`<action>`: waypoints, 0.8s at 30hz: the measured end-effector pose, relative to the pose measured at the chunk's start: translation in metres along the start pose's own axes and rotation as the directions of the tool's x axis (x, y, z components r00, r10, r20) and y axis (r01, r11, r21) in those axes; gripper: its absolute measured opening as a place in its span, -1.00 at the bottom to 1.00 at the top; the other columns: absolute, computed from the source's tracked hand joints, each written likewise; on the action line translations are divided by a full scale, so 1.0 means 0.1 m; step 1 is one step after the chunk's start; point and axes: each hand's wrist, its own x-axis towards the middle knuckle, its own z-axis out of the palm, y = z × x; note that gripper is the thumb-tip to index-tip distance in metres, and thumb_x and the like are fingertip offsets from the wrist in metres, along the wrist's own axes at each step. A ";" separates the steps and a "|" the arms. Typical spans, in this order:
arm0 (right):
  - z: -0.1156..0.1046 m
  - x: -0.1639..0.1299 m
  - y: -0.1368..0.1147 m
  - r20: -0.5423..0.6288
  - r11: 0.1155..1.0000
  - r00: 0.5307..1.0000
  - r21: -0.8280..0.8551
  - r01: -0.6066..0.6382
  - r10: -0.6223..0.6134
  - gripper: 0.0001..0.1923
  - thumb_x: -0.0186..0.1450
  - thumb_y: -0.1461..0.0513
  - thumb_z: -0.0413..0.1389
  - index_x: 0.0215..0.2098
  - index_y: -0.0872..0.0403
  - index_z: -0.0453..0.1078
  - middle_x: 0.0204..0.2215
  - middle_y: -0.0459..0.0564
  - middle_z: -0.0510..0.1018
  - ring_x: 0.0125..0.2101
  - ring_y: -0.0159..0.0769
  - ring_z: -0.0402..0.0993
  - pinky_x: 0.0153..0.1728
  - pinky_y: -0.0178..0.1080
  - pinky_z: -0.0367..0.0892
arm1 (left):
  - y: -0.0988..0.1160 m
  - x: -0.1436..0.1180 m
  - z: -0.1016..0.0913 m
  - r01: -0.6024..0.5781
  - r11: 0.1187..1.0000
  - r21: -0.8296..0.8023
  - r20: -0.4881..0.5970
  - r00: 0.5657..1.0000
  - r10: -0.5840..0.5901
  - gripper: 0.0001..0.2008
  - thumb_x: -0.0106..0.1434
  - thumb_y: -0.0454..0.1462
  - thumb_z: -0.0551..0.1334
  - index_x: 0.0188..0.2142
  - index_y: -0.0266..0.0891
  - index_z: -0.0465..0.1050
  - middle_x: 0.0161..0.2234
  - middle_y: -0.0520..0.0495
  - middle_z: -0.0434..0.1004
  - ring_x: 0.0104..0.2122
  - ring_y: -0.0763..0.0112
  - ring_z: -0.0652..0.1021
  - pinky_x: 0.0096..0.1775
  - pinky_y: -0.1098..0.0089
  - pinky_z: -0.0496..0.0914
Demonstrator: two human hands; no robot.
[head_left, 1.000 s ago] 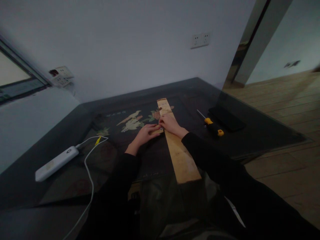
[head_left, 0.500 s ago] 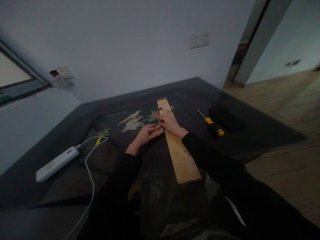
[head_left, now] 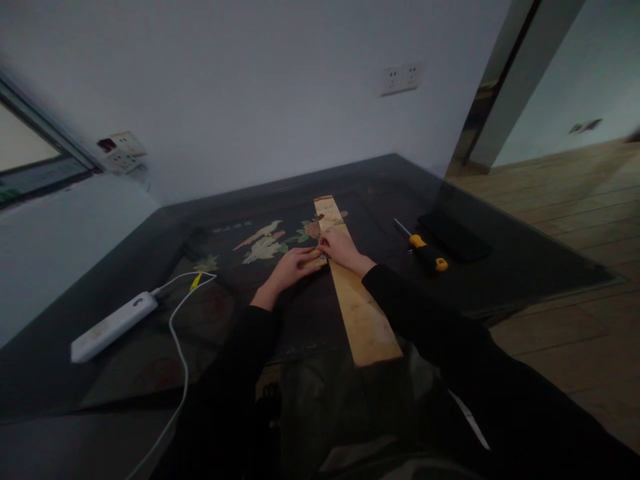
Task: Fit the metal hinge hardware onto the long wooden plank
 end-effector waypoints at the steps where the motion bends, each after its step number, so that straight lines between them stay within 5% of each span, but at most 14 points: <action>1: 0.00 0.00 0.00 0.004 1.000 1.000 0.009 0.011 -0.011 -0.90 0.33 0.31 0.15 -0.31 0.15 0.52 -0.23 0.09 0.55 -0.13 -0.23 0.41 -0.07 -0.23 0.25 | 0.00 0.00 0.00 0.004 1.000 0.002 0.001 1.000 -0.004 -0.55 0.26 -0.06 0.30 0.11 -0.09 0.50 0.16 -0.18 0.47 0.13 0.11 0.47 0.17 0.00 0.34; 9: 0.00 0.01 0.01 0.033 0.998 0.999 0.054 -0.017 0.015 -0.88 0.30 0.29 0.19 -0.20 0.17 0.49 -0.25 0.06 0.55 -0.21 -0.28 0.41 -0.16 -0.28 0.24 | -0.01 0.00 0.01 -0.004 1.000 -0.009 -0.006 1.000 0.004 -0.57 0.26 -0.07 0.30 0.10 -0.08 0.50 0.15 -0.17 0.49 0.12 0.13 0.49 0.17 0.01 0.34; 13: 0.00 0.01 0.00 0.018 0.997 0.997 0.030 -0.071 0.071 -0.88 0.30 0.22 0.22 -0.33 0.15 0.48 -0.33 0.04 0.54 -0.27 -0.28 0.41 -0.24 -0.28 0.23 | -0.01 0.00 0.01 0.004 1.000 -0.007 -0.006 1.000 -0.004 -0.57 0.26 -0.06 0.30 0.09 -0.07 0.51 0.15 -0.16 0.49 0.11 0.12 0.49 0.17 0.00 0.34; 24: -0.08 0.00 -0.02 0.061 0.997 0.998 0.075 -0.019 0.014 -0.86 0.35 0.31 0.14 -0.25 0.14 0.57 -0.21 0.10 0.57 -0.14 -0.25 0.46 -0.10 -0.27 0.28 | 0.02 0.01 -0.01 -0.002 1.000 0.017 0.005 1.000 0.001 -0.56 0.25 -0.05 0.30 0.10 -0.07 0.50 0.14 -0.18 0.49 0.10 0.11 0.50 0.16 0.00 0.35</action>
